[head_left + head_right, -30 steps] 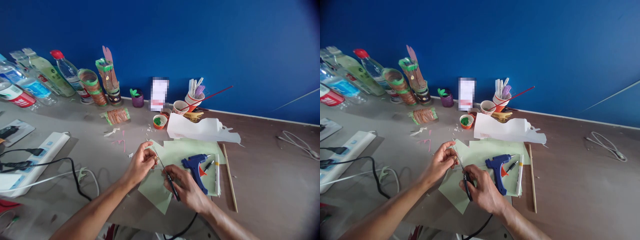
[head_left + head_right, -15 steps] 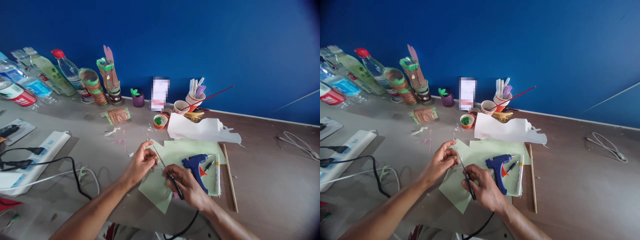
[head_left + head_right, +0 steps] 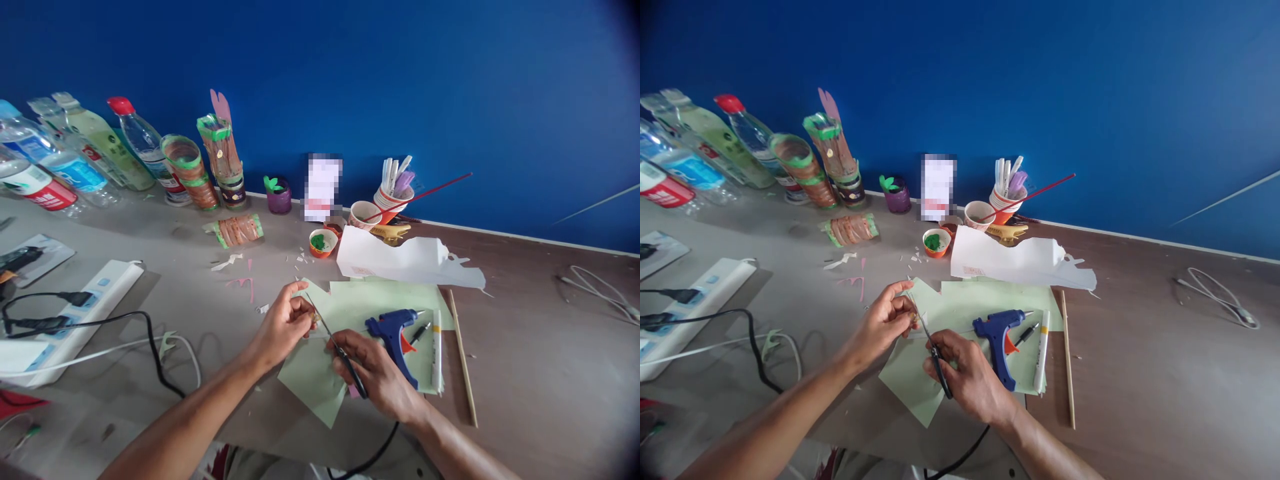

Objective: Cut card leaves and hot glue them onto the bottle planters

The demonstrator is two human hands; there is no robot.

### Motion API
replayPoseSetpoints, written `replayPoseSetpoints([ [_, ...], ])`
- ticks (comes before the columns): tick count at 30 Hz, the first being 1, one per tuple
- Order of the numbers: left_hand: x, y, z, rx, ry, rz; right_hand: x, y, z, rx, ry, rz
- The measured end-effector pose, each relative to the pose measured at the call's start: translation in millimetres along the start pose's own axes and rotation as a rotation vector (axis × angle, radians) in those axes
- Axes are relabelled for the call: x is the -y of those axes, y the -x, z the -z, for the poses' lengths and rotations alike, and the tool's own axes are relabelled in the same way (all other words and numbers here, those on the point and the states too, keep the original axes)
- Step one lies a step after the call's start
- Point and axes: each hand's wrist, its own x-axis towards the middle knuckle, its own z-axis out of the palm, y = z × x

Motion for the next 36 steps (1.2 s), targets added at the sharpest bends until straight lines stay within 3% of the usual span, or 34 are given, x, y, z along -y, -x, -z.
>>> replayPoseSetpoints([
  [21,-0.6,-0.7,0.9,-0.023,0.029,-0.022,-2.2,0.8,1.1,0.018,-0.036,-0.016],
  [28,-1.0,-1.0,4.3,-0.044,-0.010,-0.053,3.6,-0.1,3.7,-0.002,-0.221,-0.001],
  [36,1.1,-4.4,3.8,-0.082,0.100,0.046,3.5,0.3,3.0,-0.038,-0.251,0.026],
])
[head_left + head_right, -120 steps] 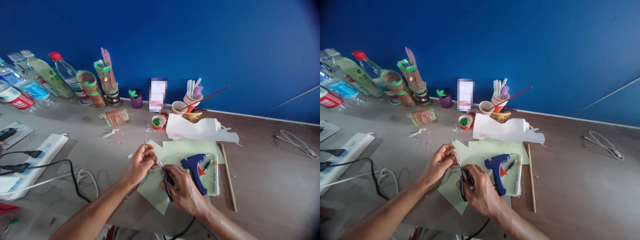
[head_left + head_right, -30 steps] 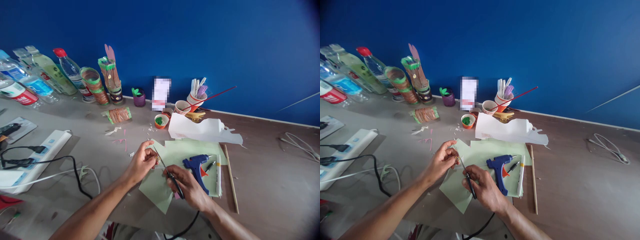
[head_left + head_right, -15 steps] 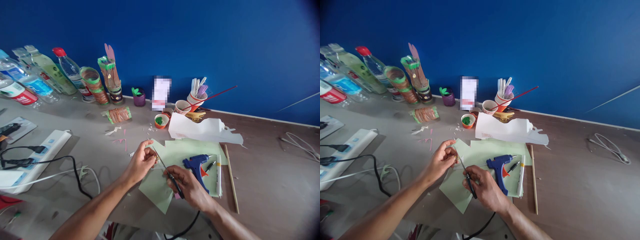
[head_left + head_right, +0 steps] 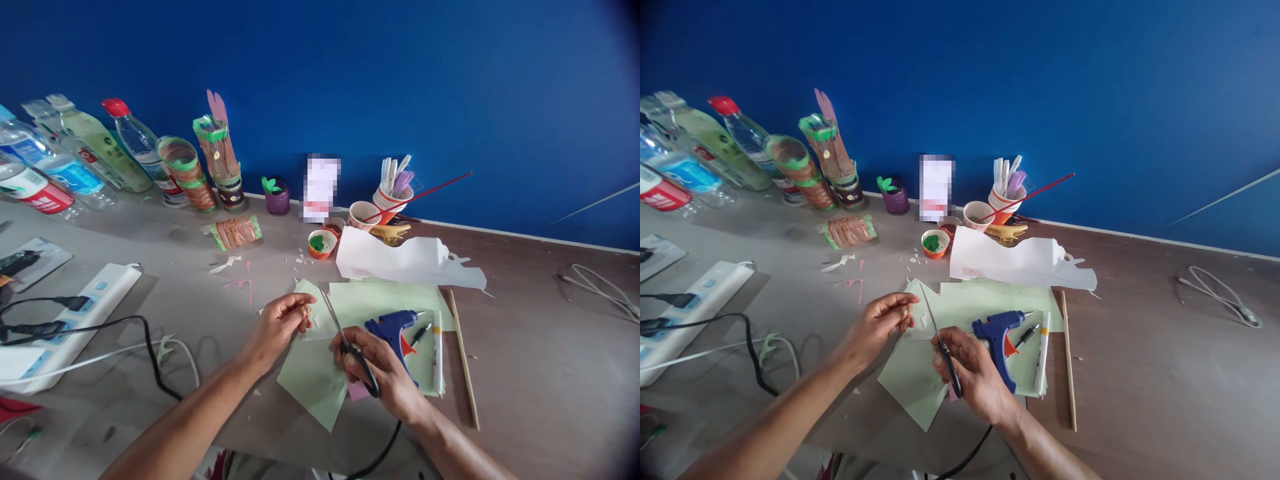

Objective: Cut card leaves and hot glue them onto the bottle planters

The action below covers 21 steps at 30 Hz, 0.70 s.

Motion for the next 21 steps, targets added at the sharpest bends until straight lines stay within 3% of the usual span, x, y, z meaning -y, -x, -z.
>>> replayPoseSetpoints([
  [10,-5.7,1.8,-3.7,0.036,0.120,0.040,-3.7,1.4,-0.1,0.036,0.105,0.020],
  [16,-4.3,0.7,-4.0,0.087,0.227,0.115,-10.2,1.1,-1.7,-0.030,0.396,0.122],
  [21,-2.0,-0.6,-5.5,0.087,0.195,0.129,-10.8,2.0,-5.9,-0.119,0.660,0.166],
])
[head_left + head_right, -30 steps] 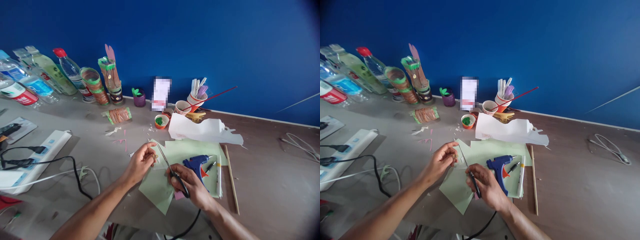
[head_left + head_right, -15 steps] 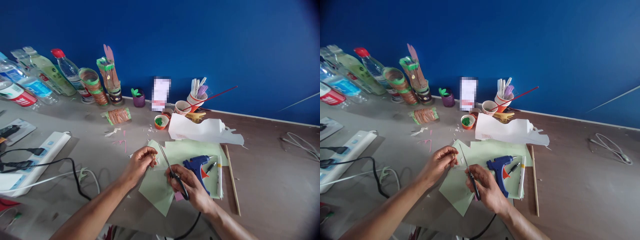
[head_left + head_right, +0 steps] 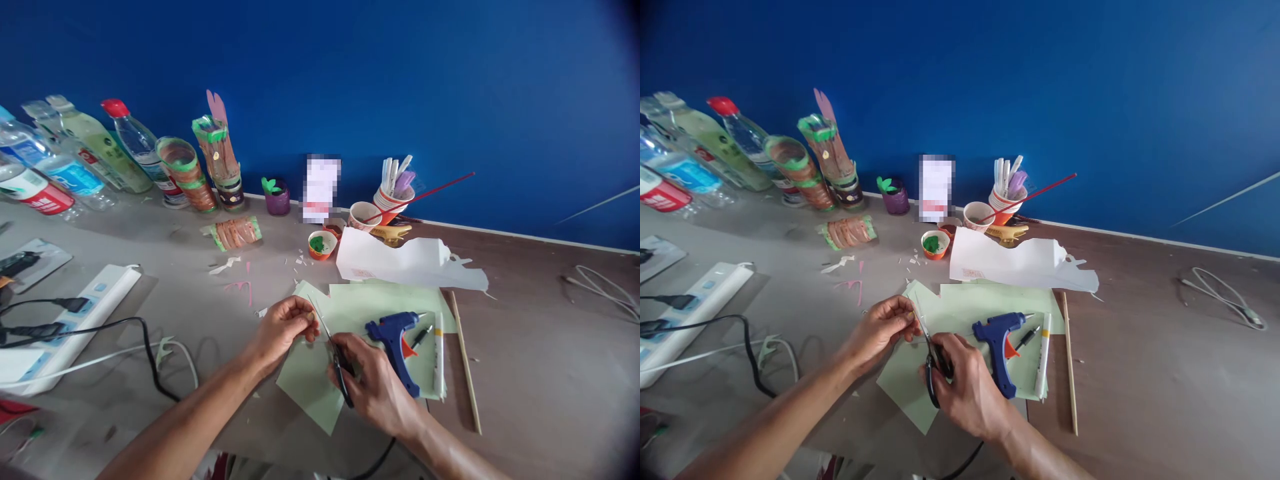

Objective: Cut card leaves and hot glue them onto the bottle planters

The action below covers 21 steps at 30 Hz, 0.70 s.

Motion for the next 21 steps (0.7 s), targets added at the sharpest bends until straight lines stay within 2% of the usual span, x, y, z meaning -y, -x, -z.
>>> replayPoseSetpoints([
  [6,1.9,0.2,-1.0,0.036,-0.150,-0.060,3.0,-0.4,-2.1,-0.060,0.142,0.093],
  [13,0.9,3.2,0.1,-0.008,-0.295,-0.096,2.6,-0.9,-3.8,-0.063,0.167,0.072],
  [21,-0.3,3.9,-0.7,-0.007,-0.346,-0.082,4.4,-1.4,-2.4,-0.042,0.151,0.060],
])
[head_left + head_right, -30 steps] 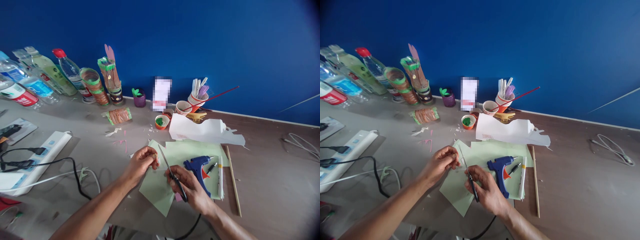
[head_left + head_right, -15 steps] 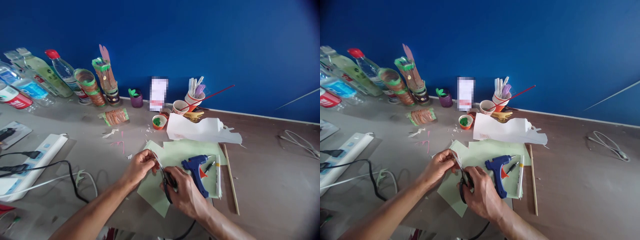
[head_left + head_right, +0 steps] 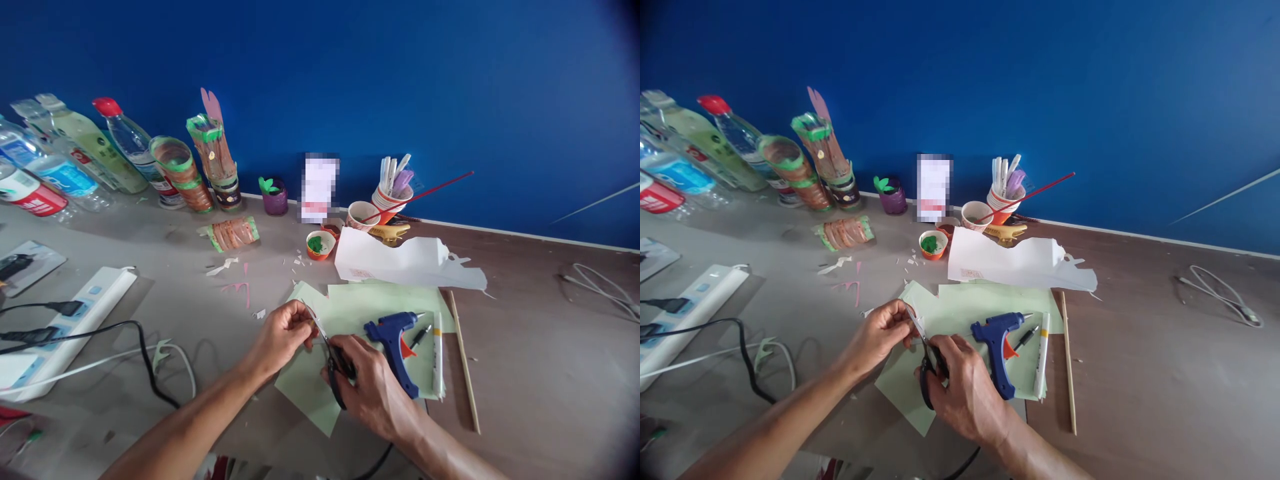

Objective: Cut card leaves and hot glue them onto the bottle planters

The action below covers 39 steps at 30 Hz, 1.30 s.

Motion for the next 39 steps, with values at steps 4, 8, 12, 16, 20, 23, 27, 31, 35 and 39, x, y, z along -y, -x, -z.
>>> replayPoseSetpoints([
  [4,1.4,-0.3,0.9,-0.001,-0.002,0.008,0.2,-0.7,-0.3,-0.013,0.001,-0.010],
  [8,-0.4,-0.1,1.5,-0.003,-0.015,0.012,-1.3,-0.6,-0.4,-0.020,0.005,-0.004],
  [12,-4.3,0.8,1.8,-0.009,-0.051,0.023,-2.8,0.2,-1.1,-0.026,0.028,0.007],
  [16,-5.3,0.8,3.4,-0.006,-0.066,0.036,-2.6,0.8,-0.9,-0.033,0.051,0.022],
  [20,-4.5,0.0,4.6,-0.001,-0.053,0.036,-0.8,0.2,0.8,-0.034,0.068,0.043],
  [23,-3.9,-0.6,4.7,0.002,-0.046,0.042,-0.6,-0.2,1.2,-0.034,0.073,0.052],
  [27,-2.0,-1.5,4.6,-0.003,-0.032,0.041,-3.4,0.0,0.1,-0.038,0.043,0.048],
  [31,-0.2,-1.5,4.9,0.018,0.067,0.025,-7.3,1.4,1.5,-0.065,-0.073,0.012],
  [35,1.4,-2.2,5.8,0.030,0.312,0.031,-10.0,2.7,4.8,-0.052,-0.319,-0.037],
  [39,3.5,-3.8,6.6,0.048,0.487,0.097,-9.6,1.9,4.0,-0.001,-0.401,-0.060],
])
